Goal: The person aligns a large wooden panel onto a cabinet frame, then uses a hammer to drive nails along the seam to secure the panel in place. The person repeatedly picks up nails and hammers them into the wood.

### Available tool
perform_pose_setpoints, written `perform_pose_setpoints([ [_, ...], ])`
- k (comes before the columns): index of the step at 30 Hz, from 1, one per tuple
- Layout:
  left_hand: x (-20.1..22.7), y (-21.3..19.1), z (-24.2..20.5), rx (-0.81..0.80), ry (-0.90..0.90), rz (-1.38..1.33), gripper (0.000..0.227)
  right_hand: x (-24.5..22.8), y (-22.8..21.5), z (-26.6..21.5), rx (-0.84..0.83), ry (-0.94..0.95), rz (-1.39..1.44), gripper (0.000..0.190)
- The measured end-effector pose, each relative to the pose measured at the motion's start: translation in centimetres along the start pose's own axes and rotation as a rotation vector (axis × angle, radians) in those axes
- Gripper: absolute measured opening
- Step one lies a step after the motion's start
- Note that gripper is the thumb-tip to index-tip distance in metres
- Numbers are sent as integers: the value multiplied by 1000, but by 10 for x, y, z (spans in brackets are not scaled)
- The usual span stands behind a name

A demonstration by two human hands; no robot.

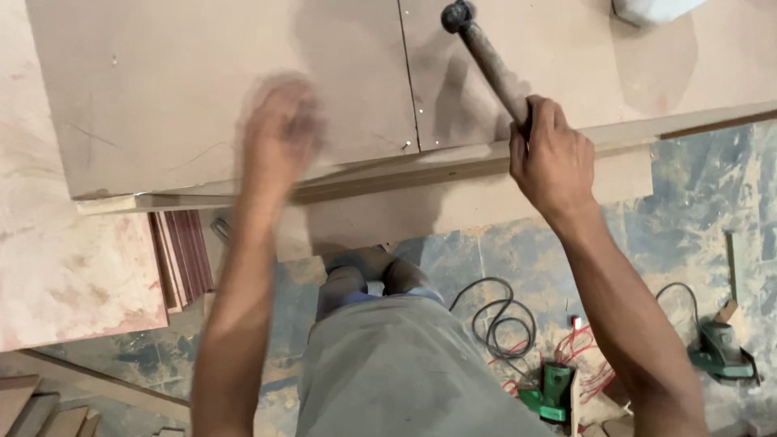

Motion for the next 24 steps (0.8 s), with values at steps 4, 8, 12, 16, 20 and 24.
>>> perform_pose_setpoints([
  [4,89,-118,-2,510,568,1521,78,13,31,17,249,-108,-142,43],
  [8,125,-190,3,473,386,1329,83,-5,55,19,83,-264,294,59],
  [12,137,-185,7,447,169,1001,73,-15,56,29,8,-456,218,90],
  [16,135,-170,9,475,23,906,63,0,54,44,-33,-464,168,100],
  [20,132,-176,19,403,158,939,67,7,63,57,-25,-496,226,104],
  [24,126,-189,28,374,86,901,64,7,71,59,-47,-489,193,102],
])
Point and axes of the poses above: each hand's wrist, its own z-axis towards the middle knuckle, its own y-axis out of the palm, x = y × z, the point moved 1 cm from there along z, towards the middle knuckle, and after that the axes turned 1 degree about -z, right-handed, at the moved point
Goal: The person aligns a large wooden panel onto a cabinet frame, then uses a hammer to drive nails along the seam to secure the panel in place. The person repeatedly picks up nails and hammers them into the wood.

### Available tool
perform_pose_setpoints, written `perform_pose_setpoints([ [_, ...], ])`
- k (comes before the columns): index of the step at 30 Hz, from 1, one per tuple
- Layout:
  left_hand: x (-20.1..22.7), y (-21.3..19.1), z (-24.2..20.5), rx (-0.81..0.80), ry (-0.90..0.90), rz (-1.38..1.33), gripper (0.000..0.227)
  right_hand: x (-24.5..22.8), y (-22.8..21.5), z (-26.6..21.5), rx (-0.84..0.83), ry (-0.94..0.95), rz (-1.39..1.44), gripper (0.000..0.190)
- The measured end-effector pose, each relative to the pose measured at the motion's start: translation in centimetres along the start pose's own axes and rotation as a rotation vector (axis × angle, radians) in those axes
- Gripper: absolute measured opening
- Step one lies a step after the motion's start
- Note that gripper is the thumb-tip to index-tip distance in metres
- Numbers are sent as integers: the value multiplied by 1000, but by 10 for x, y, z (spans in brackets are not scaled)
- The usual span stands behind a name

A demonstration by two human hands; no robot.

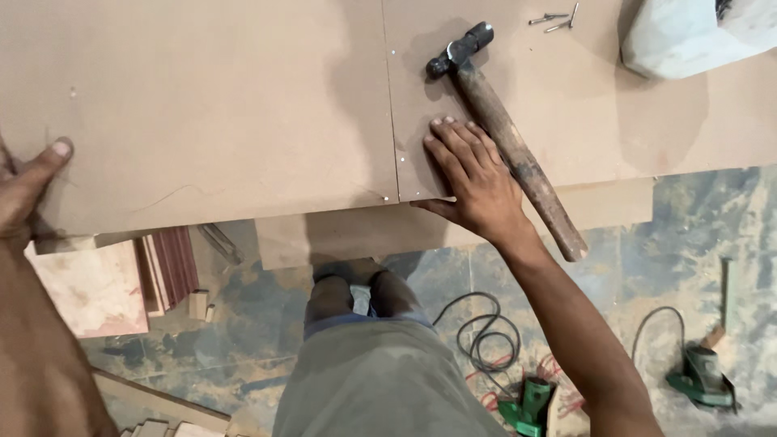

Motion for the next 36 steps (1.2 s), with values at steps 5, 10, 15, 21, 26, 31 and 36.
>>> perform_pose_setpoints([
  [5,-16,-6,9,9,210,-40,74,-9,-5,7,-9,22,2,95],
  [10,-36,-12,16,155,450,253,77,-17,-14,3,59,34,136,79],
  [15,-36,-5,11,325,310,507,71,-25,-15,6,271,128,224,36],
  [21,1,19,-24,413,155,597,80,-32,-18,-4,471,206,-4,41],
  [26,73,97,-76,71,286,931,87,-6,-25,-12,337,448,-350,53],
  [31,110,224,-130,-413,975,974,118,10,-48,-27,133,473,-189,34],
  [36,98,246,-128,-272,1092,981,127,-3,-74,-88,-34,418,41,46],
])
Point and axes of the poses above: each hand's wrist, its own z-axis towards the middle knuckle, its own y-axis out of the palm, x = y × z, the point moved 1 cm from there along z, towards the middle knuckle, and after that the axes turned 1 degree about -z, right-handed, at the moved point
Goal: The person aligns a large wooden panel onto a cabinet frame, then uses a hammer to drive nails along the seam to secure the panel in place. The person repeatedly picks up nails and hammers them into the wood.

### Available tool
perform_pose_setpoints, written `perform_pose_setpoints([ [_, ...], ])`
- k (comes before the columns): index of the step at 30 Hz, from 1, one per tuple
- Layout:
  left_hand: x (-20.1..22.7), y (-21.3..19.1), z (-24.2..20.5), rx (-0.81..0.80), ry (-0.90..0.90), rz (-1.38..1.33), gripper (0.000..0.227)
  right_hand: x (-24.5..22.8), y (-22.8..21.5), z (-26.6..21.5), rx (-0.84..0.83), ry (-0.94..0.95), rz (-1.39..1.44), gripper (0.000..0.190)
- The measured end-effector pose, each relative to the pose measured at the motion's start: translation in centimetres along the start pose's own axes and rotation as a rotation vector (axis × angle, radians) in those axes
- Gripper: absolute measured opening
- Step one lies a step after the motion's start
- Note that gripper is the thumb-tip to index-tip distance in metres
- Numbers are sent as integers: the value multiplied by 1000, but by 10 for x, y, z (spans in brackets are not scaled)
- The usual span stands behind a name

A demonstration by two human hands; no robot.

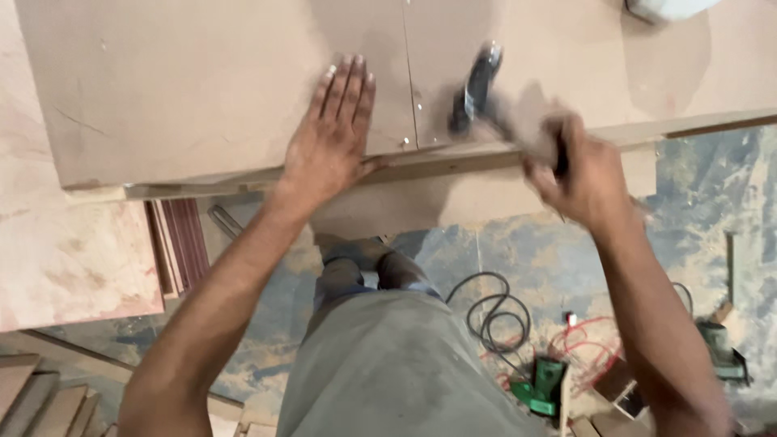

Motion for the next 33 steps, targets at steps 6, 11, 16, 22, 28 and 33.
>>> perform_pose_setpoints([
  [6,-6,10,5,13,-11,169,130,-11,66,-25,-61,-346,-79,17],
  [11,-10,6,11,-11,-22,62,134,-20,128,-5,52,-368,153,22],
  [16,-8,1,10,-28,-9,109,131,-9,158,11,165,-369,236,18],
  [22,-12,4,11,-3,-5,-9,132,-1,172,18,123,-374,196,11],
  [28,-13,11,10,217,16,414,114,0,184,22,154,-330,231,15],
  [33,-12,9,9,70,35,-70,130,6,185,13,183,-314,249,7],
])
Point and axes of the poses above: each hand's wrist, its own z-axis towards the middle knuckle, its own y-axis out of the palm, x = y × z, the point moved 1 cm from there along z, towards the middle knuckle, and after that the axes turned 1 degree about -z, right-handed, at the moved point
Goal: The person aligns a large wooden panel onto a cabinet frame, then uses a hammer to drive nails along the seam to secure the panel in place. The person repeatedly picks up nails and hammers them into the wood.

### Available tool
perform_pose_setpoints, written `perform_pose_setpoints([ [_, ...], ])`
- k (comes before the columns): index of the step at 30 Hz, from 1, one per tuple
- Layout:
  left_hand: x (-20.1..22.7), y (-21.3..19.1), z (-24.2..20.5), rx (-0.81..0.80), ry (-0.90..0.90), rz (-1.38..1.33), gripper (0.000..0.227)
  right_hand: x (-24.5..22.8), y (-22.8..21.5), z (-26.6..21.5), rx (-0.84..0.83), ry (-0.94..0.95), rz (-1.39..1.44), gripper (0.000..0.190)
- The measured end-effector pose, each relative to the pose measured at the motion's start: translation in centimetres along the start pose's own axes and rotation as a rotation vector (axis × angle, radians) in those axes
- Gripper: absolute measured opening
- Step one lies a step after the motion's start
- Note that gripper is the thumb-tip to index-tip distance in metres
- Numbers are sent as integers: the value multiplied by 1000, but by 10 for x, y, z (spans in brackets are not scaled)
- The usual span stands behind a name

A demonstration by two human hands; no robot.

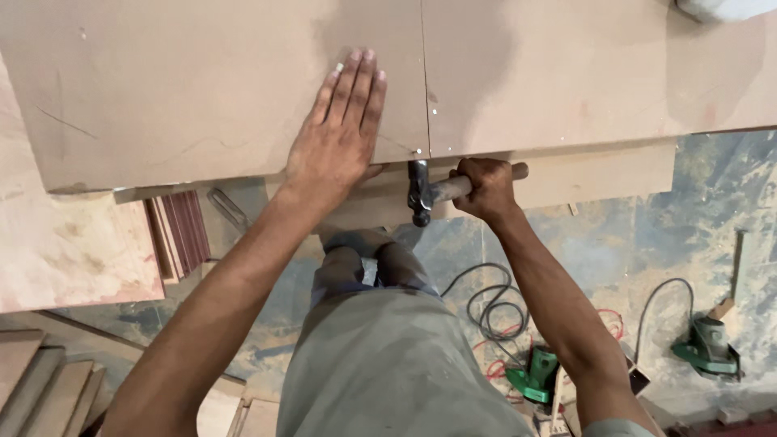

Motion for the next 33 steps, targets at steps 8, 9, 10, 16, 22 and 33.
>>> perform_pose_setpoints([
  [8,7,-1,-2,46,14,149,119,-7,1,7,-14,-27,49,9],
  [9,3,-5,-2,85,23,314,113,-8,6,14,-11,-38,76,11],
  [10,-2,-9,-1,124,31,480,108,-9,10,21,-9,-49,103,15],
  [16,12,-13,2,-66,-40,133,128,-30,14,-23,-1,45,172,17],
  [22,40,3,15,-71,-294,-6,132,-55,34,-105,65,427,296,17],
  [33,29,17,1,-49,-87,71,118,-71,-13,-106,376,540,312,20],
])
Point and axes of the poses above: each hand's wrist, its own z-axis towards the middle knuckle, its own y-axis out of the palm, x = y × z, the point moved 1 cm from there along z, towards the middle knuckle, and after that the axes turned 1 degree about -z, right-handed, at the moved point
